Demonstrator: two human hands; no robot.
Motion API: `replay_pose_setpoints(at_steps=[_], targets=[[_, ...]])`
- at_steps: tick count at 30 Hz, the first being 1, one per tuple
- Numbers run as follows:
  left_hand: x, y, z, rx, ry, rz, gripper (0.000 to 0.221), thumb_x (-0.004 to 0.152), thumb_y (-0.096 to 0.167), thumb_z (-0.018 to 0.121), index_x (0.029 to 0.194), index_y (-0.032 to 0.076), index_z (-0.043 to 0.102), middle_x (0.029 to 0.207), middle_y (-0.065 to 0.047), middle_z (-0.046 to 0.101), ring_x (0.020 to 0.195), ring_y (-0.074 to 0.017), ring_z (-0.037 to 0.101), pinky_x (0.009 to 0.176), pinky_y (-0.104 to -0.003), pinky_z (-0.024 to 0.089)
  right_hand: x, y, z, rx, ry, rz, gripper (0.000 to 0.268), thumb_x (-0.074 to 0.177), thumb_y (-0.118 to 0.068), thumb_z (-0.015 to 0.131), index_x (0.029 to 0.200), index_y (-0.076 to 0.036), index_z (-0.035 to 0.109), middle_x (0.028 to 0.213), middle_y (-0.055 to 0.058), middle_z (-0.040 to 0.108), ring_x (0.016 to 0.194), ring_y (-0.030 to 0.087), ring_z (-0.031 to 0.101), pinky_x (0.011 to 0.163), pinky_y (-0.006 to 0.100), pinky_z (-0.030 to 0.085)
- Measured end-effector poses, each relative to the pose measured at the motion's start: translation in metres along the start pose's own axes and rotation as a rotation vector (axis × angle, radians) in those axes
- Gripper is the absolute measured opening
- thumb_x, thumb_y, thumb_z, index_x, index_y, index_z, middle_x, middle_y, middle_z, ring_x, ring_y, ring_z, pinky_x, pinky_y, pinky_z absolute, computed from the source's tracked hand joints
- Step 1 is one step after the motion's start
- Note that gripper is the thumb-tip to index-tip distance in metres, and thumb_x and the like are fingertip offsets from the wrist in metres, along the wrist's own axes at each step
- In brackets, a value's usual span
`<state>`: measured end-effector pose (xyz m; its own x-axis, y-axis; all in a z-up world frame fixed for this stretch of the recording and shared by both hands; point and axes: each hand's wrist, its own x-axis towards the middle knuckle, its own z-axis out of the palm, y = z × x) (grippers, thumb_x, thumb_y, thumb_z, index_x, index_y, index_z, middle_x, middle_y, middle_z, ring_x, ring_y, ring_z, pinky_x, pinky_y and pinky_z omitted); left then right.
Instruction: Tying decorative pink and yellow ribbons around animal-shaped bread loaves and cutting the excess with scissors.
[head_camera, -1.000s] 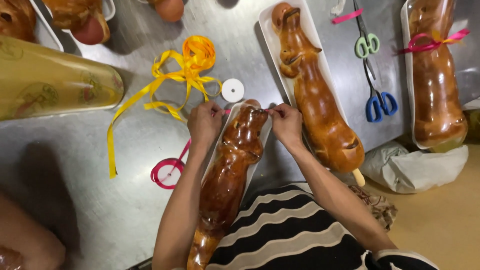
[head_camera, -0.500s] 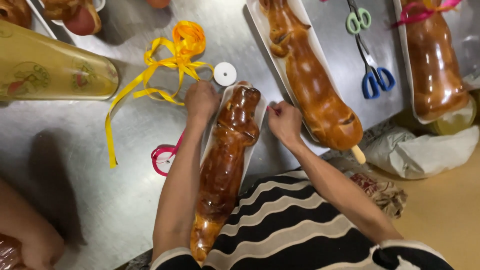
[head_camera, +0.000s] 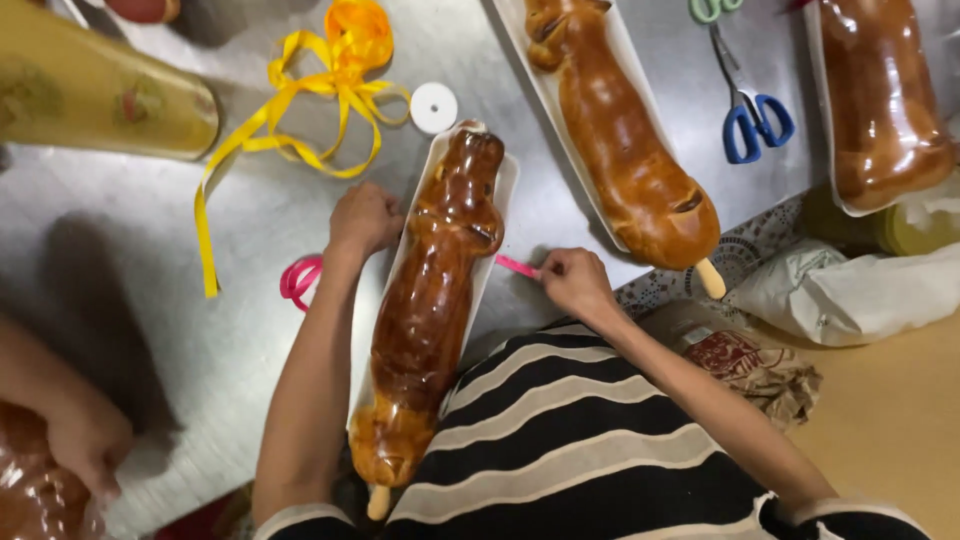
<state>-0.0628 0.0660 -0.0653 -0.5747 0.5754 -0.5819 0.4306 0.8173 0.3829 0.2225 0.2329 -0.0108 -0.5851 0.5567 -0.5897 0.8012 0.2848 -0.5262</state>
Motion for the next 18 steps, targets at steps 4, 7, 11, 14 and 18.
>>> replay_pose_setpoints(at_steps=[4,7,11,14,18], targets=[[-0.033,0.002,-0.018,-0.037,-0.06,-0.07,0.009,0.076,0.018,0.074,0.071,0.013,0.078,0.064,-0.014,0.072,0.08,-0.04,0.075,0.077,-0.049,0.059,-0.027,-0.01,-0.009,0.047,-0.047,-0.077,0.007,0.081,-0.012,0.074,0.08,-0.006,0.078,0.068,0.017,0.072,0.073,0.043,0.07,0.069,0.048,0.054],[-0.047,-0.003,-0.035,-0.006,-0.124,-0.105,0.013,0.083,0.019,0.075,0.072,0.013,0.078,0.057,-0.006,0.071,0.071,-0.0304,0.076,0.077,-0.045,0.059,-0.038,-0.016,-0.026,0.117,-0.021,-0.089,0.004,0.084,-0.012,0.075,0.083,-0.009,0.078,0.067,0.013,0.073,0.071,0.032,0.071,0.069,0.042,0.054],[-0.065,0.004,-0.054,-0.012,-0.178,-0.157,0.011,0.083,0.021,0.074,0.078,0.014,0.081,0.062,-0.009,0.073,0.071,-0.0319,0.076,0.077,-0.045,0.058,-0.057,-0.045,-0.063,0.196,-0.085,-0.137,0.005,0.085,-0.007,0.073,0.082,-0.006,0.078,0.058,0.009,0.07,0.055,0.02,0.065,0.059,0.032,0.052],[-0.085,0.026,-0.075,-0.105,-0.216,-0.2,0.016,0.085,0.025,0.071,0.084,0.014,0.083,0.071,-0.012,0.076,0.082,-0.0342,0.076,0.082,-0.046,0.057,-0.062,-0.067,-0.093,0.098,-0.149,-0.239,0.005,0.084,-0.007,0.073,0.082,-0.007,0.078,0.06,0.011,0.072,0.057,0.024,0.07,0.059,0.033,0.054],[-0.102,0.04,-0.071,-0.407,-0.152,-0.304,0.021,0.089,0.026,0.067,0.085,0.012,0.081,0.069,-0.013,0.071,0.069,-0.0273,0.07,0.073,-0.038,0.056,-0.055,-0.117,-0.133,-0.077,-0.306,-0.493,0.004,0.085,-0.009,0.073,0.084,-0.008,0.077,0.066,0.014,0.076,0.067,0.034,0.076,0.064,0.041,0.058]])
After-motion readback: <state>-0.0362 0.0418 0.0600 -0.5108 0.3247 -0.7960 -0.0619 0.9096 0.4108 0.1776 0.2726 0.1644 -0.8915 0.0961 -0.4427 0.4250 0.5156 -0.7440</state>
